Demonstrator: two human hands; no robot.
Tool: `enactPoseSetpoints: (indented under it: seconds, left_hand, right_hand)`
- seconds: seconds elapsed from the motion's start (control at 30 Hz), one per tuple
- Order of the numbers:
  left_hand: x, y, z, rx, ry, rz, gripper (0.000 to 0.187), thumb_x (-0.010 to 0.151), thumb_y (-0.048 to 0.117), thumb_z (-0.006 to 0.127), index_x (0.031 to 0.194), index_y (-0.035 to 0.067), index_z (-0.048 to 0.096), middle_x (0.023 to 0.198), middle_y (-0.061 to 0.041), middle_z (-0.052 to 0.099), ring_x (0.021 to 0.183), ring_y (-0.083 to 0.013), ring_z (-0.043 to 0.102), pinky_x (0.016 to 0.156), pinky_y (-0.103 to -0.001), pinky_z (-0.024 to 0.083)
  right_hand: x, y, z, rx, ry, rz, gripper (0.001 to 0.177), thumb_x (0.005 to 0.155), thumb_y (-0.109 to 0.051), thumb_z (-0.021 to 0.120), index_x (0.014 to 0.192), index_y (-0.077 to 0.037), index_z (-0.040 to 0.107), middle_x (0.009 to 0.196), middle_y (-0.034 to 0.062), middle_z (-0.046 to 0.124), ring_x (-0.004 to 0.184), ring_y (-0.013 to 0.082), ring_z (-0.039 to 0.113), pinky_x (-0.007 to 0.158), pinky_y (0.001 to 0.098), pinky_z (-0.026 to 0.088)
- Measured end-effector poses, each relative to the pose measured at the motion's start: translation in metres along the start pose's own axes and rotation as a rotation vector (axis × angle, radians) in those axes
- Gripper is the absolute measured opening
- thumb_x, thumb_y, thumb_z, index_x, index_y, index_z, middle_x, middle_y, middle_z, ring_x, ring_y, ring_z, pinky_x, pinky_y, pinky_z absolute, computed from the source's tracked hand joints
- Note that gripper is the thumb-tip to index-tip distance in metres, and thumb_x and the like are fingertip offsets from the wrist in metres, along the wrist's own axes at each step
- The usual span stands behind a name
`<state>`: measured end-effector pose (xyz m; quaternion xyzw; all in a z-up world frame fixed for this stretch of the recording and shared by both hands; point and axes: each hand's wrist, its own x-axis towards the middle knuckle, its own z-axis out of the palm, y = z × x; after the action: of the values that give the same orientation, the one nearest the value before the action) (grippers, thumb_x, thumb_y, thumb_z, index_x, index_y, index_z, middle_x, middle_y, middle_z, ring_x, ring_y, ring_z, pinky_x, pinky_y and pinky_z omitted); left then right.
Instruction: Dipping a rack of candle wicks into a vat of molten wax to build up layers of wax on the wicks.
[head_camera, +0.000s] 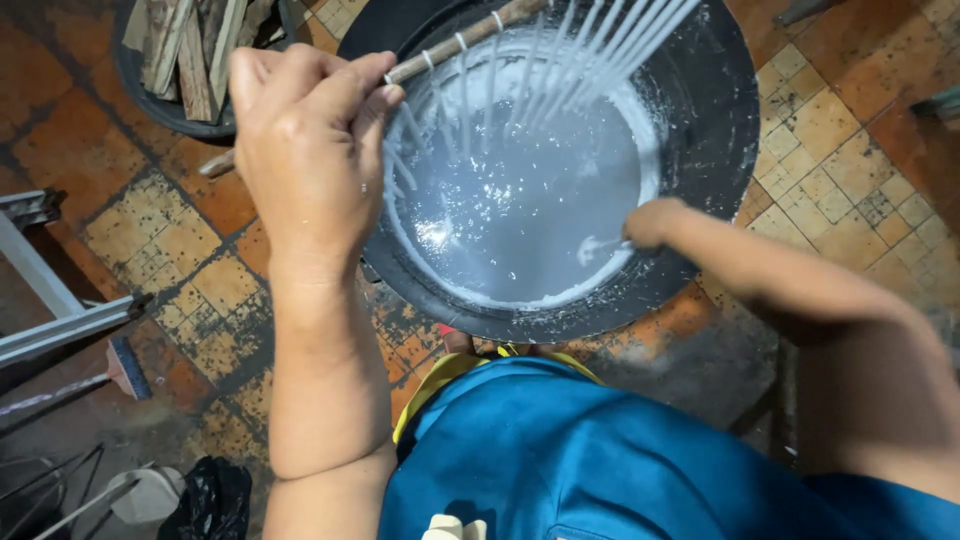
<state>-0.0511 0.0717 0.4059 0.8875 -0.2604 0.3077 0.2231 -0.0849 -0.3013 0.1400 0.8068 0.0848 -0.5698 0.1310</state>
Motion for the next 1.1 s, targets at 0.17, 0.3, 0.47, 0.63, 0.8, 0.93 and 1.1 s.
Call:
enactPoseSetpoints:
  seconds: [0.17, 0.3, 0.47, 0.63, 0.8, 0.93, 1.1]
  left_hand:
    - [-0.008, -0.006, 0.008, -0.035, -0.024, -0.022, 0.012, 0.104, 0.015, 0.084, 0.114, 0.008, 0.083, 0.093, -0.002, 0.061, 0.091, -0.0279, 0.044, 0.062, -0.04, 0.043]
    - [-0.008, -0.005, 0.01, -0.046, -0.035, -0.025, 0.012, 0.104, 0.015, 0.082, 0.114, 0.008, 0.083, 0.092, -0.001, 0.06, 0.09, -0.0273, 0.043, 0.061, -0.04, 0.042]
    - [0.0, -0.004, 0.007, -0.057, -0.003, 0.006, 0.011, 0.104, 0.014, 0.082, 0.112, 0.008, 0.082, 0.092, -0.002, 0.06, 0.09, -0.0275, 0.043, 0.07, -0.04, 0.043]
    - [0.001, -0.005, 0.009, -0.096, 0.016, 0.016, 0.009, 0.101, 0.01, 0.081, 0.109, 0.005, 0.082, 0.089, -0.004, 0.059, 0.089, -0.0281, 0.044, 0.068, -0.041, 0.041]
    - [-0.007, -0.008, 0.02, -0.101, -0.044, -0.052, 0.016, 0.1, 0.018, 0.082, 0.113, 0.009, 0.081, 0.091, -0.001, 0.06, 0.09, -0.0266, 0.043, 0.073, -0.041, 0.042]
    - [-0.016, -0.014, 0.033, -0.125, -0.085, -0.095, 0.015, 0.099, 0.019, 0.079, 0.112, 0.012, 0.08, 0.092, 0.001, 0.06, 0.091, -0.028, 0.045, 0.074, -0.042, 0.039]
    - [-0.026, -0.021, 0.052, -0.12, -0.128, -0.14, 0.016, 0.098, 0.02, 0.078, 0.111, 0.013, 0.081, 0.089, 0.001, 0.061, 0.091, -0.0276, 0.046, 0.074, -0.042, 0.039]
  right_hand:
    - [0.062, -0.038, 0.008, 0.114, 0.124, -0.071, 0.062, 0.1, -0.008, 0.037, 0.153, -0.037, 0.049, 0.15, 0.0046, 0.058, 0.13, 0.03, 0.062, 0.101, 0.0419, 0.055]
    - [0.096, -0.065, 0.0, 0.345, 0.369, -0.172, 0.053, 0.106, -0.022, 0.036, 0.156, -0.039, 0.046, 0.115, 0.0149, 0.071, 0.096, 0.0341, 0.069, 0.074, 0.0444, 0.054]
    - [0.036, -0.059, -0.029, 0.507, 0.492, -0.156, 0.048, 0.109, -0.031, 0.037, 0.155, -0.04, 0.048, 0.097, 0.0117, 0.075, 0.063, 0.0252, 0.062, 0.051, 0.039, 0.042]
    - [-0.036, -0.025, -0.039, 0.219, 0.233, -0.046, 0.049, 0.109, -0.025, 0.035, 0.153, -0.042, 0.049, 0.14, 0.0098, 0.066, 0.096, 0.0251, 0.073, 0.069, 0.033, 0.06]
    - [-0.016, -0.049, -0.008, 0.135, 0.051, -0.092, 0.048, 0.103, -0.011, 0.048, 0.147, -0.029, 0.057, 0.142, -0.0075, 0.064, 0.125, 0.0175, 0.064, 0.106, 0.0366, 0.055]
    - [0.032, -0.089, 0.009, 0.081, 0.097, -0.211, 0.055, 0.102, -0.007, 0.037, 0.15, -0.029, 0.054, 0.133, 0.0, 0.07, 0.11, 0.0214, 0.069, 0.08, 0.0327, 0.061]
    - [0.09, -0.155, -0.005, 0.267, 0.226, -0.23, 0.061, 0.098, -0.009, 0.038, 0.155, -0.028, 0.048, 0.122, 0.0134, 0.071, 0.103, 0.0314, 0.07, 0.076, 0.041, 0.058]
